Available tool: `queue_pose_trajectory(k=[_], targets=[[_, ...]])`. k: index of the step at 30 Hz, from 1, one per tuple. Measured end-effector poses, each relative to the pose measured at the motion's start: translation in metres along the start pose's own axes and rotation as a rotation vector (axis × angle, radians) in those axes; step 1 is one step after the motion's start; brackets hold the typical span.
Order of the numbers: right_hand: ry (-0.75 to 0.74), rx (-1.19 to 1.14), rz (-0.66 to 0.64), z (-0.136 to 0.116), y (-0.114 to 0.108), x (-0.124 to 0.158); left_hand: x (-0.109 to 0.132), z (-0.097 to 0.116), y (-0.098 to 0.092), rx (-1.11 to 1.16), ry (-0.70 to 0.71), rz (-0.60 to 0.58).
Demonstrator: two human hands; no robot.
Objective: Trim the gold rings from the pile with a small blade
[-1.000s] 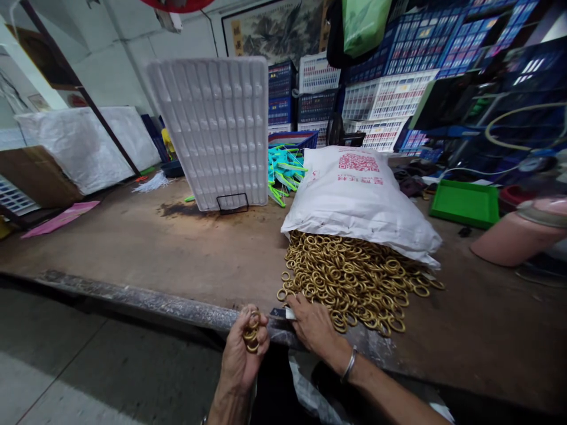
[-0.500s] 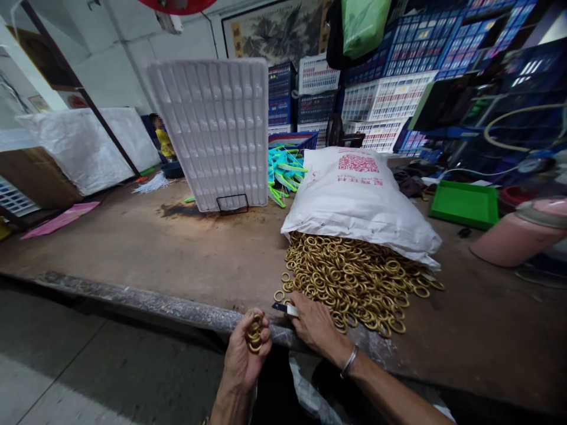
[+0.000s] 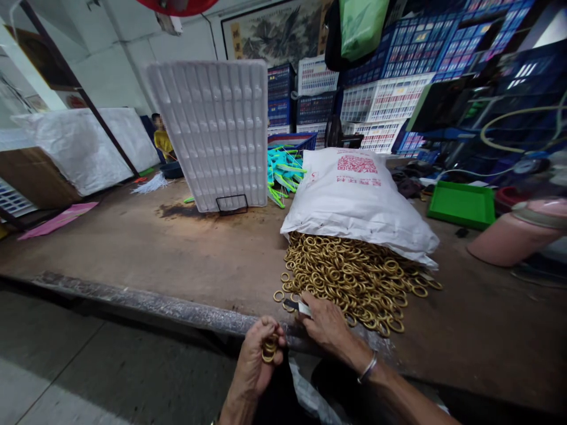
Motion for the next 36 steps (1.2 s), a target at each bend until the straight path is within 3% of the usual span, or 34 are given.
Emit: queue_pose_trajectory(k=[9,14,21,25,36], targets=[[0.055,-0.206,0.057,0.014,-0.006,0.025,-0.01,-0.038,0.011,-0.089,-0.11,0.074],[0.099,-0.202,0.069,0.026,-0.001,0.035,-0.009,-0.043,0.027,-0.155,-0.104,0.009],[0.103,-0.189,0.091,0.041,0.005,0.039,-0.009,-0.044,0.024,-0.157,-0.1,0.017],[0.099,-0.165,0.087,0.044,0.001,0.032,-0.01,-0.044,0.024,-0.161,-0.095,0.031],[0.035,-0.12,0.176,0.036,-0.036,-0.014,-0.017,-0.048,0.017,-0.165,-0.103,0.037]])
Point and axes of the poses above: each hand's wrist, its own x-axis away from the middle knuckle, its own y-axis out of the palm, z = x × y, the point moved 10 cm from there along -x, towards the middle knuckle, and after that the axes turned 13 degrees about -y, right-handed, at the moved point
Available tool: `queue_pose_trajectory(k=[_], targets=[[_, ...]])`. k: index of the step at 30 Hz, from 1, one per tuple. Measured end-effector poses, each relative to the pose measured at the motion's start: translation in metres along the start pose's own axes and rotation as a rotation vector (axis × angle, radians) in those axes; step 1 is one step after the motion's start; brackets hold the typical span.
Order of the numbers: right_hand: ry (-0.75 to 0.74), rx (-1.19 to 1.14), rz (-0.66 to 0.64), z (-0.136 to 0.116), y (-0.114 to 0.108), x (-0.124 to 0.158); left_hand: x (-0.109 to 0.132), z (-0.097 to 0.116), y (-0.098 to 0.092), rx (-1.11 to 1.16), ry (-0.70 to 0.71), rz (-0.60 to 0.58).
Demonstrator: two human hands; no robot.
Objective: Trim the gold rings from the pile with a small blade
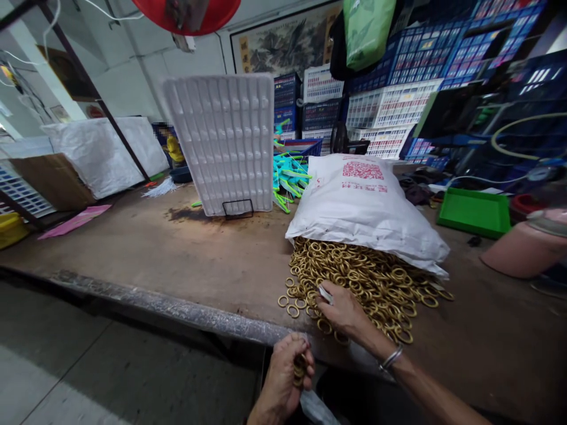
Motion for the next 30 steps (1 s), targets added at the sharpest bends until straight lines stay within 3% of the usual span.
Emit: queue_pose_trajectory(k=[11,20,30], targets=[[-0.007,-0.051,-0.014,-0.005,0.006,-0.028,0.0,-0.002,0.001,0.004,-0.032,0.022],[-0.02,-0.057,-0.048,-0.003,0.016,-0.023,-0.003,-0.004,0.0,0.026,-0.054,0.005],[-0.115,-0.017,-0.128,-0.034,0.035,-0.02,-0.003,-0.006,0.0,0.02,-0.078,0.016]])
Point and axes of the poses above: each hand's wrist, its own x-axis away from the middle knuckle, its own y-axis out of the palm, z = x × y, the point moved 10 cm from there along -x, towards the middle knuckle, and after that the axes turned 13 degrees about -y, right-handed, at the moved point
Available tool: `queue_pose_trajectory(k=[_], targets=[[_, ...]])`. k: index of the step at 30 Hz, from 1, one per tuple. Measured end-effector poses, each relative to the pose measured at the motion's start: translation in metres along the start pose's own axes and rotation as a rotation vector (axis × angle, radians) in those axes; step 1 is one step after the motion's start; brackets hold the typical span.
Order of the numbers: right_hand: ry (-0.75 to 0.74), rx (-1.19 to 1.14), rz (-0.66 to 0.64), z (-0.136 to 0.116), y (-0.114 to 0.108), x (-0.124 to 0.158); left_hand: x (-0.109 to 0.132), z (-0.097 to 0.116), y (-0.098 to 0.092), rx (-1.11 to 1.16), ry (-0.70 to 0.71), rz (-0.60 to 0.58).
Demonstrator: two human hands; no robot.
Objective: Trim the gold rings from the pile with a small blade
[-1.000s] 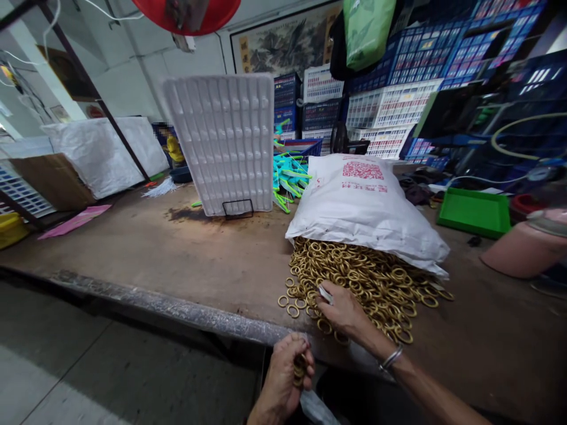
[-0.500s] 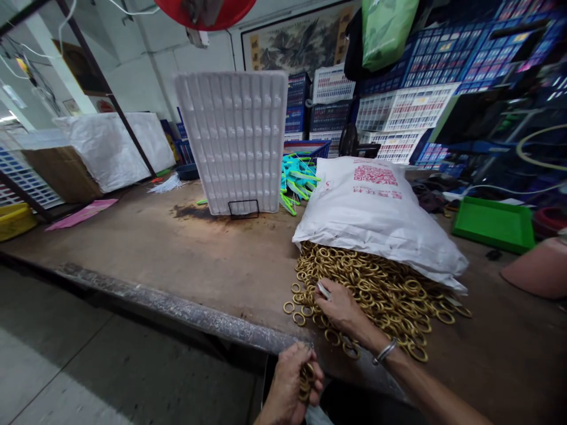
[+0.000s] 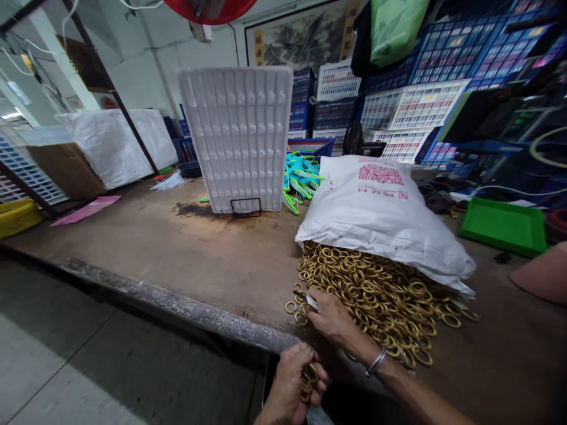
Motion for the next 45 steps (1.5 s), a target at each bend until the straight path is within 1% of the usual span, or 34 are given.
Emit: queue_pose_trajectory(k=[8,13,22,25,30,38,42,45], targets=[[-0.013,-0.049,-0.052,-0.015,0.011,-0.014,-0.006,-0.002,-0.003,0.003,0.001,0.032],[-0.053,0.015,-0.073,-0.024,0.02,-0.032,-0.01,-0.001,-0.005,0.007,0.017,0.034],[-0.085,0.029,-0.147,-0.035,0.047,-0.069,-0.019,-0.004,-0.003,0.001,0.02,-0.027],[-0.09,0.021,-0.172,-0.038,0.056,-0.079,-0.024,-0.007,-0.003,0.018,0.016,-0.071],[-0.111,0.016,-0.19,-0.042,0.064,-0.092,-0.025,-0.004,0.001,0.023,0.017,-0.119],[-0.121,0.023,-0.198,-0.038,0.071,-0.096,-0.016,0.002,0.005,0.016,0.014,-0.113],[-0.121,0.021,-0.199,-0.037,0.073,-0.096,-0.014,0.002,0.006,0.012,0.007,-0.136],[-0.118,0.018,-0.193,-0.038,0.07,-0.095,-0.016,0.0,0.007,0.024,0.002,-0.165]])
Point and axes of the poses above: each hand's wrist, its own x-axis away from the middle knuckle, its own y-axis out of the palm, z = x × y, the point moved 10 cm from there along -x, towards the middle knuckle, and after that the axes turned 13 degrees about -y, right-handed, at the moved point
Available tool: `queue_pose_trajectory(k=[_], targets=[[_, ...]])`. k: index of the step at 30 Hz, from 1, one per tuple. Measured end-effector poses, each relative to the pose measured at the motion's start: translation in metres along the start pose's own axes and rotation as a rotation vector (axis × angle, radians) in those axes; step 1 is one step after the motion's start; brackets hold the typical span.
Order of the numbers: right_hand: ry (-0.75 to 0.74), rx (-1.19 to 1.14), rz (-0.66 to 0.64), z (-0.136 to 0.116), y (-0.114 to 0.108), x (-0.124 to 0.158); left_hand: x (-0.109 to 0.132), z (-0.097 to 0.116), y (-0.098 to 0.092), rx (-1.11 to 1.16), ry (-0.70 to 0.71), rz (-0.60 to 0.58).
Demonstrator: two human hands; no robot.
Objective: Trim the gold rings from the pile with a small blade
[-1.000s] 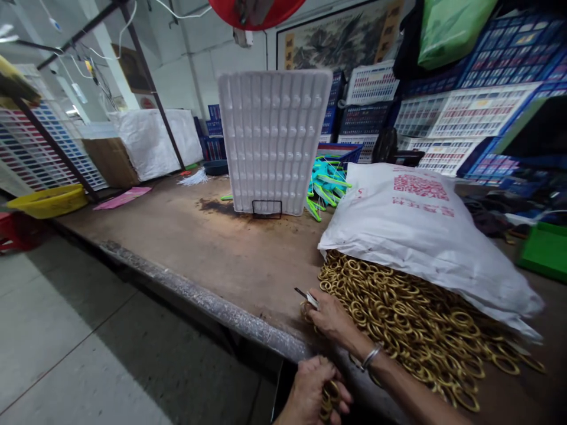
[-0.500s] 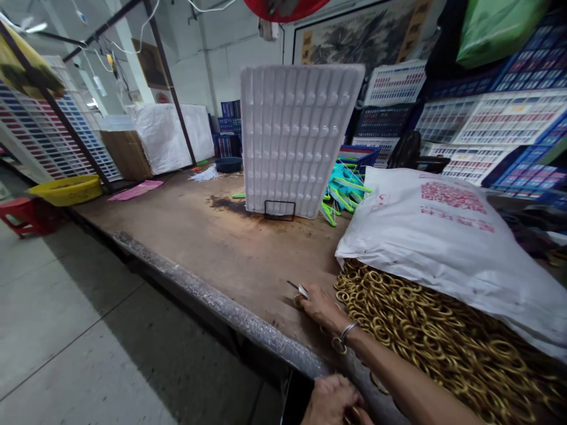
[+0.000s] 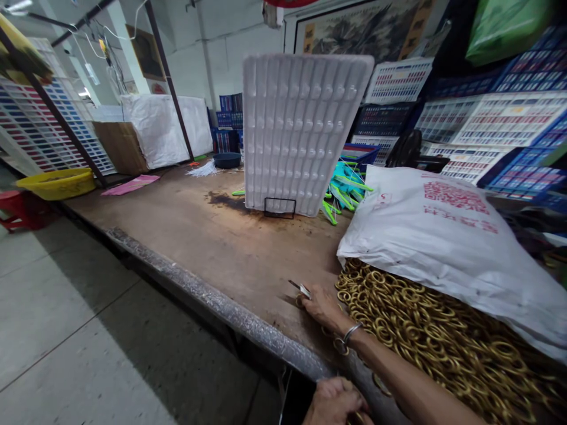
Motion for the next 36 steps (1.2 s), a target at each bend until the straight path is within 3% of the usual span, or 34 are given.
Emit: queue_pose_trajectory(k=[5,11,15,19,24,28,36], targets=[[0.011,-0.008,0.015,-0.001,-0.014,0.015,-0.003,-0.004,-0.002,0.074,-0.014,-0.067],[0.033,-0.103,0.079,0.003,-0.033,0.066,0.02,0.01,-0.004,0.117,0.072,-0.029],[0.07,-0.355,0.164,0.01,-0.038,0.107,0.034,0.022,-0.008,-0.009,0.176,0.147],[0.181,-0.616,0.218,0.016,-0.034,0.141,0.045,0.039,-0.011,-0.249,0.379,0.378],[0.299,-0.83,0.332,0.024,-0.03,0.171,0.057,0.052,0.021,-0.604,0.616,0.383],[0.439,-1.024,0.381,0.032,-0.023,0.194,0.06,0.045,0.042,-0.771,0.64,0.35],[0.494,-1.298,0.449,0.028,-0.019,0.22,0.062,0.026,0.071,-0.967,0.71,0.317]])
Point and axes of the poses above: each hand's wrist, its own x-axis away from the middle knuckle, its own y-axis out of the palm, z = x × y, the point moved 10 cm from there along -x, towards the middle knuckle, and after that the axes turned 13 degrees about -y, right-handed, at the moved point
